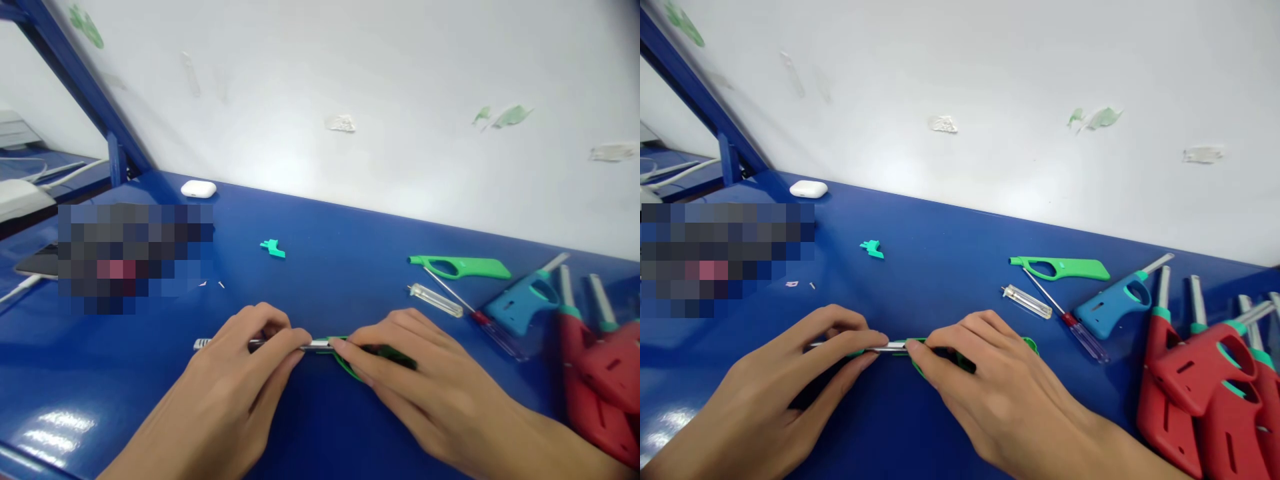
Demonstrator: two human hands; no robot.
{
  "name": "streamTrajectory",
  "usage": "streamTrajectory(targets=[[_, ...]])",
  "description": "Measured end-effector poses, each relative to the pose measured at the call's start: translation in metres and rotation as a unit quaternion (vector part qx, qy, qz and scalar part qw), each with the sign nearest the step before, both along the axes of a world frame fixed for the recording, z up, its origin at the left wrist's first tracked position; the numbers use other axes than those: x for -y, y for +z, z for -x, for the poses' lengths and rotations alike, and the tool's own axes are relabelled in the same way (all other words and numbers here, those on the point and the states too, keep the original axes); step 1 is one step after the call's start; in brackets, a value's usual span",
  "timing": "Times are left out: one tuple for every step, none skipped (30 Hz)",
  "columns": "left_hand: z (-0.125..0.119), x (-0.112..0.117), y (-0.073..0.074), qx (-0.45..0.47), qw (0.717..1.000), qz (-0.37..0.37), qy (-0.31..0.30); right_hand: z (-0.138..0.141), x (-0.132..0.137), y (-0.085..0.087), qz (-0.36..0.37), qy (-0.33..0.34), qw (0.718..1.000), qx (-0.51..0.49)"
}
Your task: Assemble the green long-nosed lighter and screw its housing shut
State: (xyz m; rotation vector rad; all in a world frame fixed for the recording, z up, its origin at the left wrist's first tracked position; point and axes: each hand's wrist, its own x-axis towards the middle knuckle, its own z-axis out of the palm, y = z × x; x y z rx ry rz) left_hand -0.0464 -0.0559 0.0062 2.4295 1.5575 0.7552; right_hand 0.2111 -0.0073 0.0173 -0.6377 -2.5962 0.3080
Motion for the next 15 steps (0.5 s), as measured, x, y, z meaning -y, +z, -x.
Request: streamTrajectory(targets=[[0.0, 0.0, 0.0, 0.001, 1.0, 0.001, 0.001, 0.0, 0.0, 0.0, 0.002, 0.0, 1.0, 0.004], [0.001, 0.0, 0.0, 0.001, 1.0, 0.001, 0.001, 0.0, 0.0, 0.0, 0.005, 0.0, 1.0, 0.009], [0.001, 0.001, 0.0, 0.0, 1.0, 0.002, 0.001, -0.001, 0.0, -0.001, 0.009, 0.001, 1.0, 0.015], [0.002, 0.001, -0.001, -0.002, 1.0, 0.005, 0.001, -0.001, 0.0, -0.001, 0.012, 0.001, 1.0, 0.02], [0.002, 0.001, -0.001, -0.005, 1.0, 0.012, 0.0, -0.001, 0.001, -0.002, 0.014, 0.002, 1.0, 0.024], [0.002, 0.001, -0.001, -0.007, 1.0, 0.018, -0.002, -0.002, 0.002, -0.003, 0.013, 0.001, 1.0, 0.027], [0.002, 0.001, -0.001, -0.008, 1.0, 0.025, -0.006, -0.002, 0.002, -0.004, 0.008, -0.005, 1.0, 0.027], [0.002, 0.001, 0.0, -0.007, 0.999, 0.03, -0.009, -0.003, 0.003, -0.006, 0.001, -0.013, 1.0, 0.025], [0.001, 0.001, 0.0, -0.006, 0.999, 0.033, -0.011, -0.003, 0.004, -0.007, -0.005, -0.023, 1.0, 0.019], [0.001, 0.001, 0.001, -0.004, 0.999, 0.032, -0.013, -0.004, 0.005, -0.008, -0.009, -0.032, 0.999, 0.013], [0.0, 0.0, 0.002, -0.004, 0.999, 0.033, -0.013, -0.004, 0.005, -0.009, -0.01, -0.039, 0.999, 0.007], [0.0, 0.001, 0.002, -0.006, 0.999, 0.033, -0.012, -0.004, 0.005, -0.01, -0.011, -0.043, 0.999, 0.001], [0.0, 0.001, 0.002, -0.009, 0.999, 0.031, -0.011, -0.003, 0.005, -0.01, -0.011, -0.041, 0.999, -0.004], [0.0, 0.001, 0.002, -0.014, 0.999, 0.029, -0.01, -0.003, 0.005, -0.011, -0.009, -0.039, 0.999, -0.008], [0.001, 0.001, 0.002, -0.02, 0.999, 0.026, -0.011, -0.003, 0.005, -0.011, -0.007, -0.038, 0.999, -0.012]])
